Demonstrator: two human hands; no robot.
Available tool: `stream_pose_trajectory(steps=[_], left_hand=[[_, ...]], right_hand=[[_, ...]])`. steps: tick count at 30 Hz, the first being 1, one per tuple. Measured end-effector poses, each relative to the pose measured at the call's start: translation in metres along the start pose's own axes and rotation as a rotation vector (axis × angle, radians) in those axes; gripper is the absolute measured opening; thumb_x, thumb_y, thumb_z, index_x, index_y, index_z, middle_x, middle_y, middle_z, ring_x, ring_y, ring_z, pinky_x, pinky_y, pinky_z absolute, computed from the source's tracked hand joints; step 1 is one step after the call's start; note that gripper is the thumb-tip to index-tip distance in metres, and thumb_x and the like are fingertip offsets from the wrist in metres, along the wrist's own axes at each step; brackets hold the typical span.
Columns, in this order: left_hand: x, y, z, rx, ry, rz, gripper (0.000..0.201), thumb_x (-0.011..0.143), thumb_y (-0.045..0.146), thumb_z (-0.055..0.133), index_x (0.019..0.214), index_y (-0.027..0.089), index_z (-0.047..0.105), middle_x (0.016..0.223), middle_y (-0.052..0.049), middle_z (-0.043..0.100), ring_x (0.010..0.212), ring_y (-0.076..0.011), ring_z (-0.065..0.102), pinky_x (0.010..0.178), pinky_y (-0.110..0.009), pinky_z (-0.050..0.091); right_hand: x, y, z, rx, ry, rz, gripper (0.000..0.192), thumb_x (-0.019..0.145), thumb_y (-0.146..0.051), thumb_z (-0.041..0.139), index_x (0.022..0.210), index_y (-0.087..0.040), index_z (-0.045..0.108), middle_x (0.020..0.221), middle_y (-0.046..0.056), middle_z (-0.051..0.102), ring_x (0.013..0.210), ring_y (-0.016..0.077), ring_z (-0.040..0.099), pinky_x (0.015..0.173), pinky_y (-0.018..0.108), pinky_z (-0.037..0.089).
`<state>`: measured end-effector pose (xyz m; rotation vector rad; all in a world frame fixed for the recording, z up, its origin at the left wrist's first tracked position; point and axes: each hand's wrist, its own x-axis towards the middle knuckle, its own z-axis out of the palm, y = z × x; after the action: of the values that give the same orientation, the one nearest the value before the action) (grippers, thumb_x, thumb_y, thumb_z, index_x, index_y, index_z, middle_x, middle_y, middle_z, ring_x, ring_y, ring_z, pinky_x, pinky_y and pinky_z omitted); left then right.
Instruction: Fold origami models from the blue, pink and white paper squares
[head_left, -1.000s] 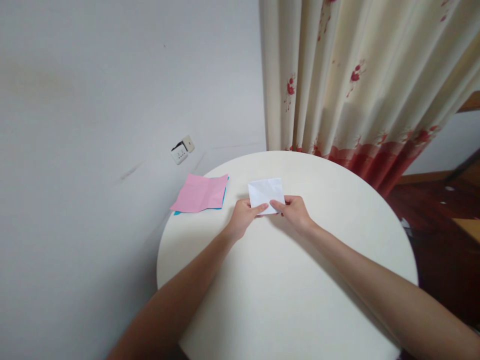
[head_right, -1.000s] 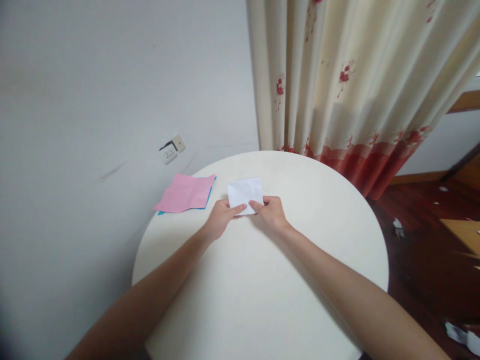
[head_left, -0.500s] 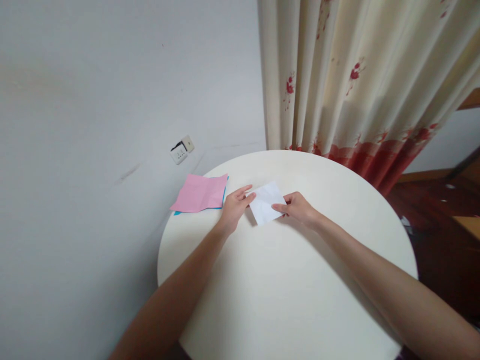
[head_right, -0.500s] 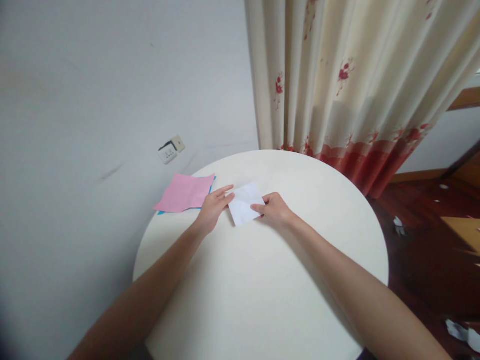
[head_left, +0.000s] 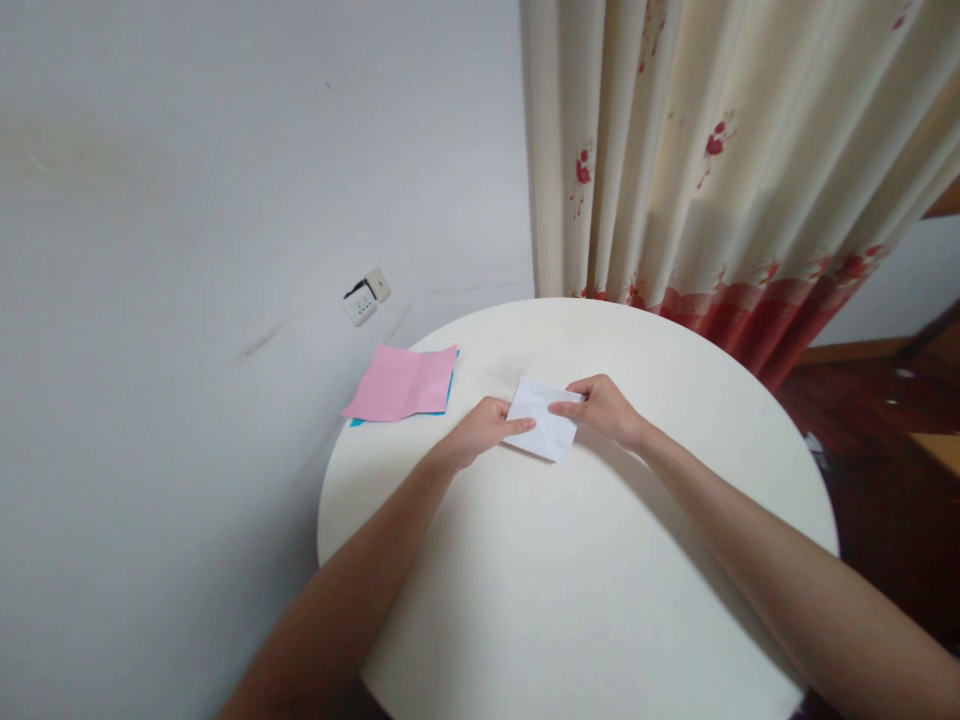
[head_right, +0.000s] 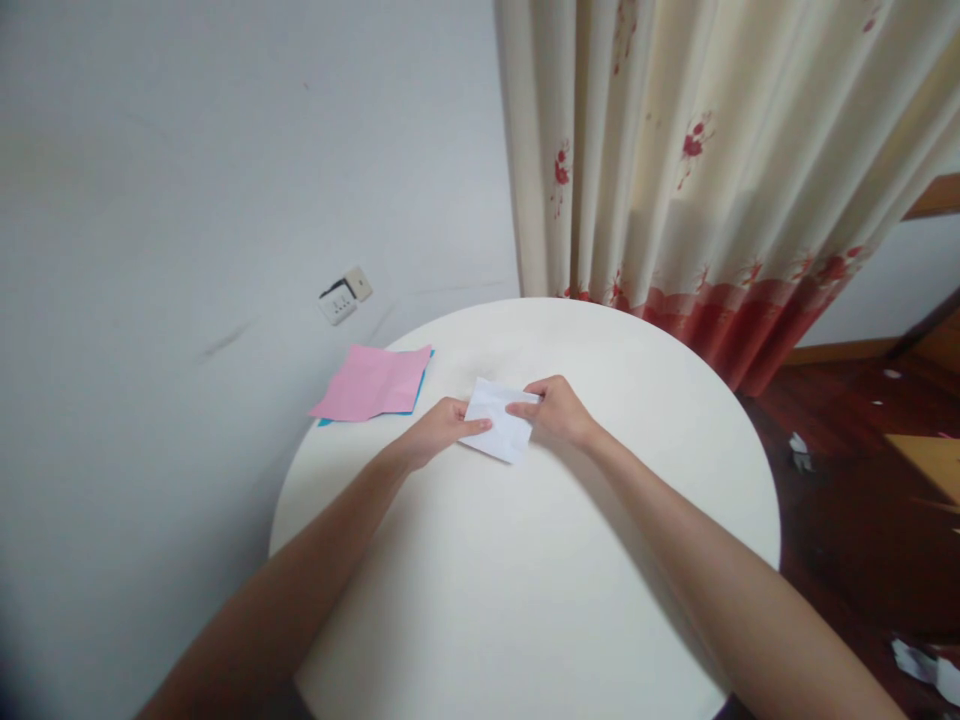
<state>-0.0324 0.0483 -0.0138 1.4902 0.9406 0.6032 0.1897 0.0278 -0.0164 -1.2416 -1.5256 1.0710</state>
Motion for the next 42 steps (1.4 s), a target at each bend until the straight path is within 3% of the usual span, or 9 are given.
stream_pose_trajectory(steps=[3, 6, 10, 19, 26, 30, 35, 42], left_hand=[[0.002, -0.001, 0.006, -0.093, 0.083, 0.042, 0.042, 0.066, 0.046, 0.081, 0.089, 0.011, 0.077, 0.093, -0.013, 0.076, 0.087, -0.028, 0.069, 0.085, -0.039, 0.05], [0.005, -0.002, 0.009, -0.21, 0.173, 0.089, 0.046, 0.067, 0.047, 0.08, 0.092, 0.009, 0.076, 0.094, -0.015, 0.075, 0.089, -0.0282, 0.069, 0.088, -0.041, 0.049], [0.007, -0.004, 0.015, -0.289, 0.252, 0.127, 0.045, 0.067, 0.046, 0.08, 0.094, 0.009, 0.075, 0.099, -0.015, 0.075, 0.091, -0.0286, 0.069, 0.089, -0.043, 0.05], [0.004, -0.001, 0.022, -0.275, 0.325, 0.049, 0.051, 0.061, 0.041, 0.086, 0.102, 0.014, 0.073, 0.112, -0.015, 0.071, 0.1, -0.0299, 0.067, 0.085, -0.04, 0.052], [0.006, -0.001, 0.021, -0.349, 0.34, 0.078, 0.046, 0.064, 0.037, 0.084, 0.104, 0.017, 0.072, 0.116, -0.013, 0.07, 0.09, -0.0228, 0.07, 0.086, -0.037, 0.052], [0.004, 0.001, 0.023, -0.356, 0.352, 0.073, 0.048, 0.062, 0.037, 0.085, 0.104, 0.016, 0.072, 0.116, -0.013, 0.07, 0.097, -0.0245, 0.069, 0.087, -0.037, 0.052], [0.005, 0.001, 0.025, -0.337, 0.349, 0.087, 0.047, 0.062, 0.042, 0.084, 0.097, 0.012, 0.074, 0.105, -0.014, 0.074, 0.093, -0.0273, 0.069, 0.085, -0.04, 0.053], [0.011, 0.0, 0.008, -0.349, 0.483, 0.194, 0.044, 0.062, 0.046, 0.083, 0.085, 0.01, 0.074, 0.091, -0.012, 0.075, 0.086, -0.025, 0.069, 0.08, -0.037, 0.052]], right_hand=[[-0.001, -0.002, 0.004, 0.173, 0.123, 0.051, 0.039, 0.063, -0.046, 0.078, 0.082, -0.013, 0.07, 0.069, 0.003, 0.065, 0.058, 0.0115, 0.05, 0.051, 0.023, 0.036], [-0.003, -0.005, 0.009, 0.297, 0.073, 0.155, 0.045, 0.064, -0.046, 0.079, 0.095, -0.014, 0.069, 0.08, 0.007, 0.07, 0.063, 0.0136, 0.057, 0.056, 0.024, 0.041], [-0.006, -0.004, 0.019, 0.184, -0.029, 0.152, 0.035, 0.066, -0.044, 0.076, 0.073, -0.011, 0.07, 0.068, 0.007, 0.067, 0.056, 0.0112, 0.051, 0.053, 0.024, 0.038], [-0.002, 0.003, 0.03, 0.078, 0.223, 0.032, 0.04, 0.072, -0.051, 0.067, 0.057, -0.014, 0.063, 0.053, 0.002, 0.06, 0.046, 0.0098, 0.043, 0.047, 0.024, 0.031], [0.003, 0.001, 0.015, 0.222, 0.403, 0.056, 0.054, 0.076, -0.066, 0.057, 0.072, -0.013, 0.067, 0.069, 0.01, 0.067, 0.054, 0.014, 0.054, 0.046, 0.024, 0.035], [-0.003, -0.007, 0.022, 0.295, 0.231, 0.079, 0.056, 0.074, -0.067, 0.061, 0.091, -0.014, 0.068, 0.082, 0.01, 0.069, 0.063, 0.0144, 0.06, 0.05, 0.023, 0.041], [-0.006, -0.004, 0.033, 0.164, 0.126, 0.082, 0.036, 0.064, -0.046, 0.075, 0.072, -0.012, 0.067, 0.059, 0.003, 0.061, 0.05, 0.0106, 0.047, 0.047, 0.024, 0.034], [-0.008, -0.002, 0.03, 0.161, 0.025, 0.094, 0.026, 0.064, -0.037, 0.074, 0.064, -0.012, 0.065, 0.057, 0.0, 0.057, 0.05, 0.0099, 0.045, 0.049, 0.024, 0.033]])
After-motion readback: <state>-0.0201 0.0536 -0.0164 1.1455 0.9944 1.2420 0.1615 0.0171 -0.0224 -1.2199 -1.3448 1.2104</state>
